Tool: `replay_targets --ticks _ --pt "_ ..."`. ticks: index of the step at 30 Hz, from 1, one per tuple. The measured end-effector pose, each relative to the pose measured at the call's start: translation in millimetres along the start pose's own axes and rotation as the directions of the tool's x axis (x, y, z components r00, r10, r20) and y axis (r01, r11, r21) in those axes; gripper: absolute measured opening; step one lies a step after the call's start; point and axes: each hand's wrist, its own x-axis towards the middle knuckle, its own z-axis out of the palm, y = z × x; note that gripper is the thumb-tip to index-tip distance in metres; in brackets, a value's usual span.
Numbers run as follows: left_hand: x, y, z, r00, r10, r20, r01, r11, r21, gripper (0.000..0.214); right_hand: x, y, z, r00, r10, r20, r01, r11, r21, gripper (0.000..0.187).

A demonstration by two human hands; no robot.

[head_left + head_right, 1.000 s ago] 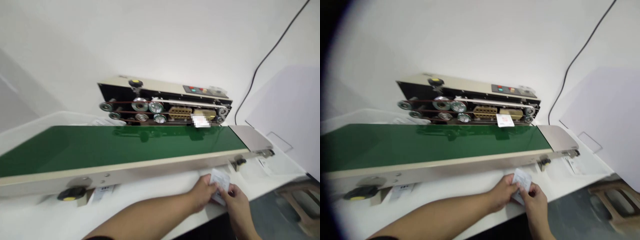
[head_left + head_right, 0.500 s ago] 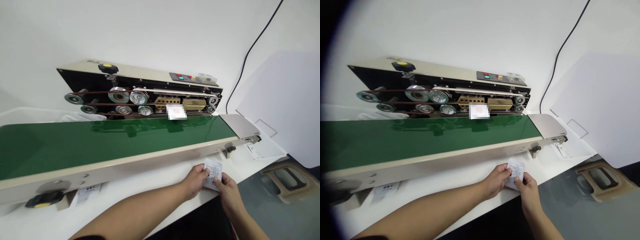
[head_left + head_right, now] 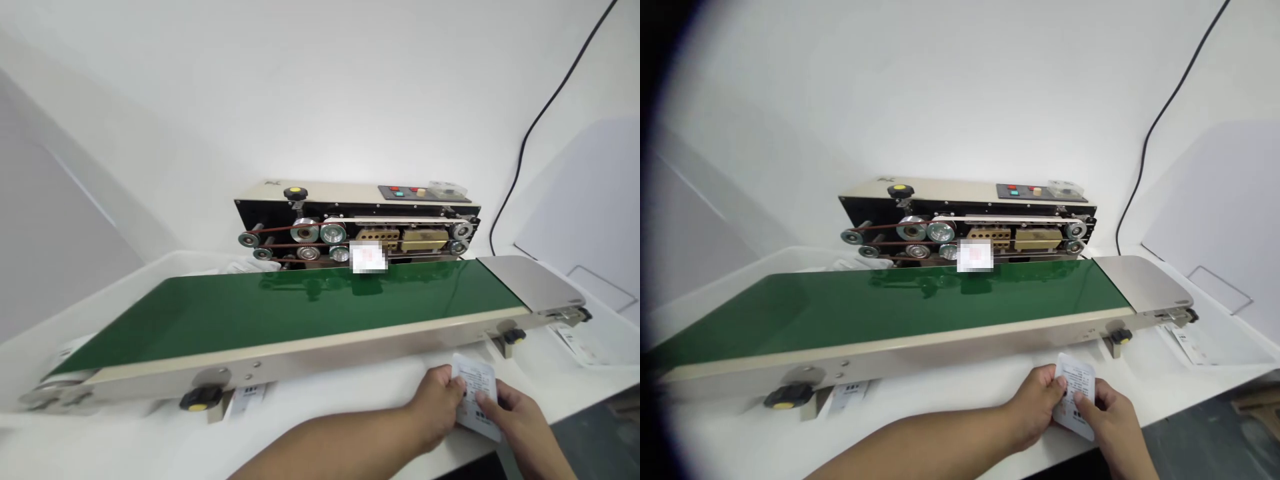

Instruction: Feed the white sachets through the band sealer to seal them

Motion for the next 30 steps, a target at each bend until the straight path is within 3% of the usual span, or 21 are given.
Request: replay_targets --ticks 4,12,19,23,25,26,28,30 --pt "-1 1 -2.9 0.999 0.025 0.027 -0.026 0.997 0.075 0.043 8 -11 -8 0.996 -0.01 0.091 0.011 1.0 -0.013 0.041" --pt "-4 4 5.8 1.0 0.002 0.029 -0.002 1.0 0.014 0.062 25 -47 -31 0.942 -0.156 0.297 0.221 0.955 -0.2 0.022" --pt "-4 6 3.5 0.995 -0.084 0.053 0.085 0.996 -0.004 0.062 36 -64 -49 0.956 -0.16 0.247 0.207 0.962 -0.178 0.022" --pt "-4 6 3.4 0.995 -0.091 0.045 0.091 0.996 -0.003 0.06 30 -91 -75 0.933 -0.267 0.243 0.323 0.919 -0.228 0.027" --pt "-3 6 4.0 0.995 -0.094 0.031 0.094 0.996 -0.004 0.061 24 -112 -89 0.878 -0.419 0.231 0.475 0.823 -0.312 0.027" --pt "-3 6 4.6 0.995 -0.094 0.023 0.094 0.996 -0.003 0.062 22 -123 -96 0.824 -0.52 0.226 0.567 0.741 -0.36 0.026" --pt "-3 7 6.4 0.996 -0.092 0.012 0.092 0.996 0.0 0.063 21 -144 -104 0.651 -0.735 0.189 0.717 0.515 -0.47 0.02" --pt "-4 7 8.5 0.995 -0.095 0.003 0.095 0.995 0.013 0.066 31 -160 -108 0.432 -0.893 0.123 0.745 0.277 -0.607 0.015"
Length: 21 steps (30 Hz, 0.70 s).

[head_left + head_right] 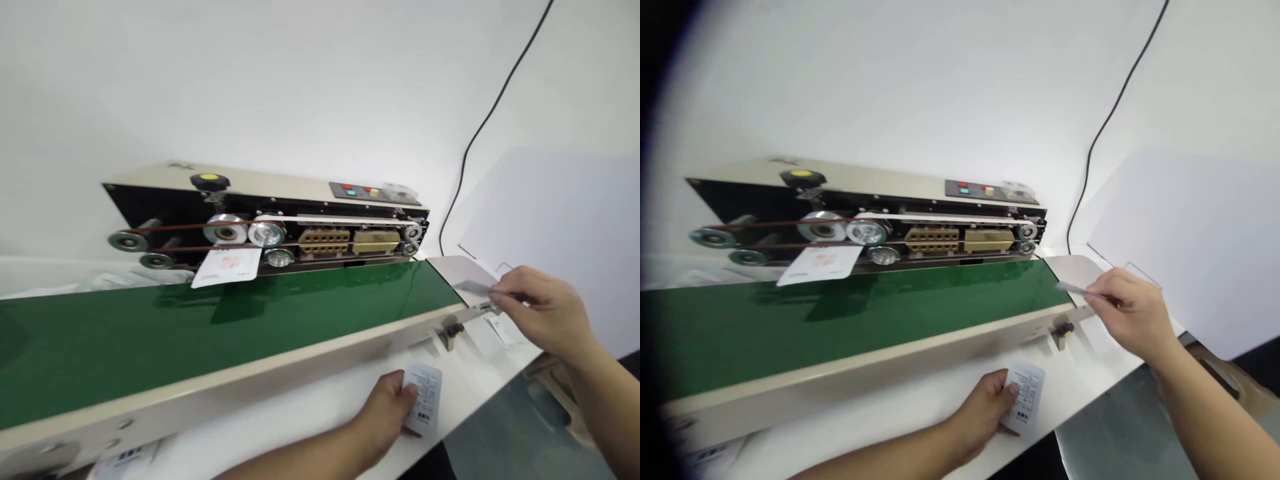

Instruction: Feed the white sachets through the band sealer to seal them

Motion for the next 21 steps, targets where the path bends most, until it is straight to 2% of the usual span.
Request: replay_targets --ticks 2,3,5,9,13,16,21 --pt "0 0 1.6 1.0 -0.007 -0.013 0.007 1.0 0.018 0.069 19 14 10 0.98 -0.133 -0.147 0.099 0.972 -0.215 0.015" --pt "0 0 1.9 1.0 -0.007 -0.017 0.008 1.0 0.027 0.07 27 24 18 0.971 -0.173 -0.164 0.117 0.945 -0.304 0.016" --pt "1 -1 1.3 1.0 0.001 -0.015 0.0 0.999 0.038 0.071 43 45 39 0.974 -0.202 -0.103 0.137 0.885 -0.446 0.018" --pt "4 -5 -4.5 1.0 0.013 0.018 -0.014 0.998 0.056 0.076 57 76 76 0.981 -0.18 0.074 0.186 0.75 -0.634 0.018" --pt "12 -11 -11.6 0.996 0.072 0.062 -0.077 0.992 0.097 0.073 59 81 93 0.97 -0.223 0.091 0.223 0.688 -0.691 0.017" --pt "20 -20 -15.5 0.986 0.149 0.073 -0.156 0.981 0.111 0.068 61 82 99 0.961 -0.254 0.114 0.262 0.692 -0.673 0.017" --pt "27 -26 -17.6 0.988 0.133 0.078 -0.142 0.982 0.124 0.047 68 89 105 0.936 -0.291 0.196 0.35 0.722 -0.597 0.021"
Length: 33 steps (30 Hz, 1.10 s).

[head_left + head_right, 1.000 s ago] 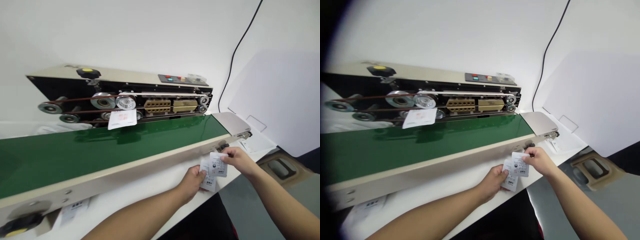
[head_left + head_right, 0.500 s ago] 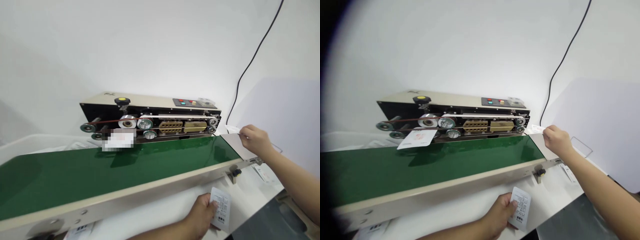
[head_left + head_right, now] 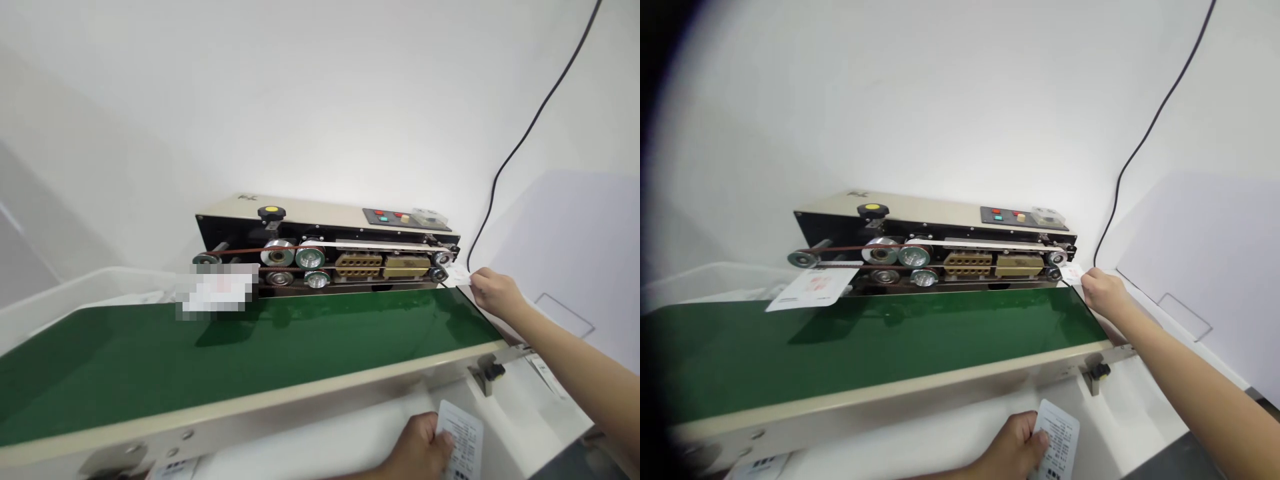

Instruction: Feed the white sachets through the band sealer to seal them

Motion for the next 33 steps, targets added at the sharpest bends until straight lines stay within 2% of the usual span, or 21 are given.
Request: replay_targets --ticks 3,8,12,18,24,28,33 --pt "-4 8 0.7 1.0 -0.022 -0.006 0.022 1.0 0.006 0.043 1 2 2 0.998 -0.059 0.0 0.059 0.998 0.019 0.023" --pt "-12 20 2.8 0.999 -0.048 -0.015 0.048 0.999 -0.01 0.05 5 -1 -1 0.995 -0.1 -0.017 0.101 0.991 0.083 0.024" --pt "-13 24 3.9 0.998 -0.055 -0.025 0.055 0.998 0.014 0.05 10 -7 -1 0.996 -0.089 0.01 0.087 0.987 0.134 0.024" --pt "-13 27 5.8 0.999 -0.043 -0.022 0.044 0.999 0.03 0.054 13 -18 -2 0.994 -0.111 -0.023 0.113 0.985 0.13 0.024" --pt "-13 27 6.7 0.999 -0.031 -0.016 0.031 0.999 0.024 0.043 16 -28 -8 0.991 -0.125 -0.055 0.13 0.986 0.102 0.021" --pt "-14 27 7.3 0.998 -0.054 -0.026 0.054 0.999 0.007 0.037 18 -38 -21 0.978 -0.149 -0.146 0.172 0.973 0.155 0.018" --pt "-13 25 7.5 0.997 -0.065 -0.04 0.065 0.998 0.0 0.032 12 -43 -48 0.943 -0.184 -0.278 0.25 0.942 0.225 0.019"
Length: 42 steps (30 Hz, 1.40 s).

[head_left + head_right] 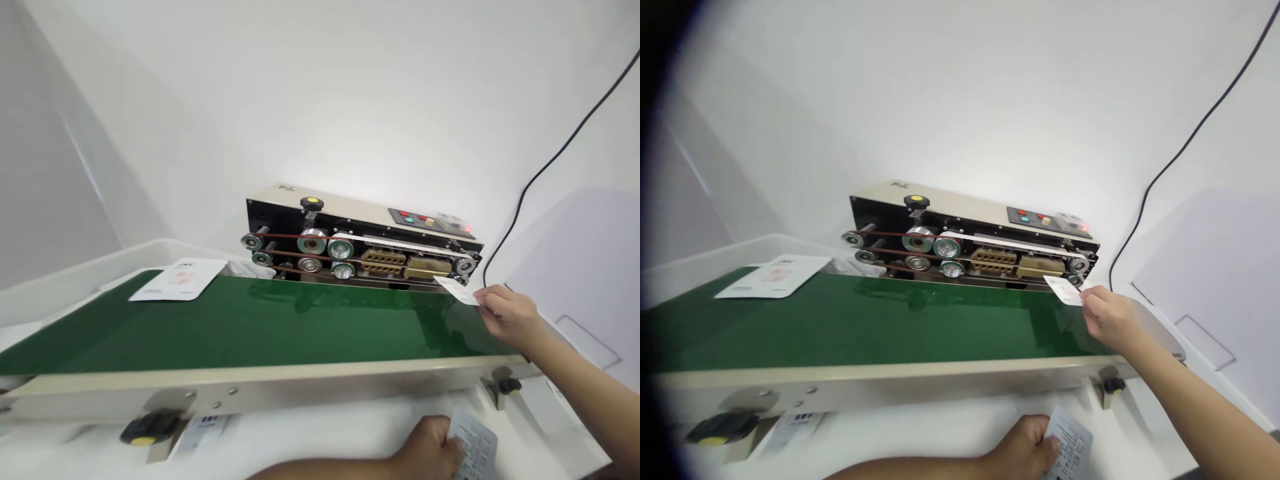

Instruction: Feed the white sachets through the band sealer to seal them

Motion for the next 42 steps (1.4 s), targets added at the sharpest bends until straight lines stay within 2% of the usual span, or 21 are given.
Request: replay_targets --ticks 2,5,9,13,18,23,30,35,38,42 --pt "1 0 -0.7 1.0 0.025 0.014 -0.025 1.0 0.002 0.032 -6 2 -8 0.999 0.009 -0.033 -0.01 0.999 -0.036 0.019" --pt "1 2 -2.0 0.998 0.043 0.039 -0.043 0.999 0.01 0.028 -20 15 -13 1.0 0.014 -0.021 -0.017 0.993 -0.116 0.019" --pt "1 0 -2.5 0.998 0.045 0.053 -0.045 0.999 -0.009 0.024 -39 34 -8 1.0 0.025 0.007 -0.023 0.964 -0.265 0.017" --pt "2 -5 -1.2 0.997 0.067 0.048 -0.064 0.996 -0.062 0.022 -47 46 1 0.993 0.109 0.04 -0.091 0.946 -0.312 0.018" --pt "3 -6 -1.0 0.996 0.076 0.045 -0.074 0.996 -0.043 0.022 -45 52 12 0.97 0.189 0.154 -0.14 0.949 -0.284 0.021" --pt "3 -1 -2.6 0.996 0.073 0.058 -0.07 0.997 -0.044 0.028 -43 53 17 0.963 0.173 0.205 -0.127 0.967 -0.219 0.021" --pt "5 -3 -2.2 0.999 0.019 0.034 -0.019 1.0 0.003 0.023 -35 52 18 0.988 0.096 0.117 -0.073 0.979 -0.188 0.02" --pt "3 -1 -1.5 0.999 0.03 0.036 -0.03 1.0 -0.005 0.021 -29 49 24 0.986 0.096 0.134 -0.073 0.983 -0.168 0.019" --pt "2 0 -1.6 0.999 0.022 0.027 -0.022 1.0 0.022 0.019 -25 46 27 0.992 0.069 0.103 -0.056 0.991 -0.124 0.018" --pt "3 0 -1.6 1.0 0.017 0.0 -0.017 0.999 0.044 0.02 -19 40 28 0.99 0.101 0.099 -0.096 0.994 -0.054 0.016"
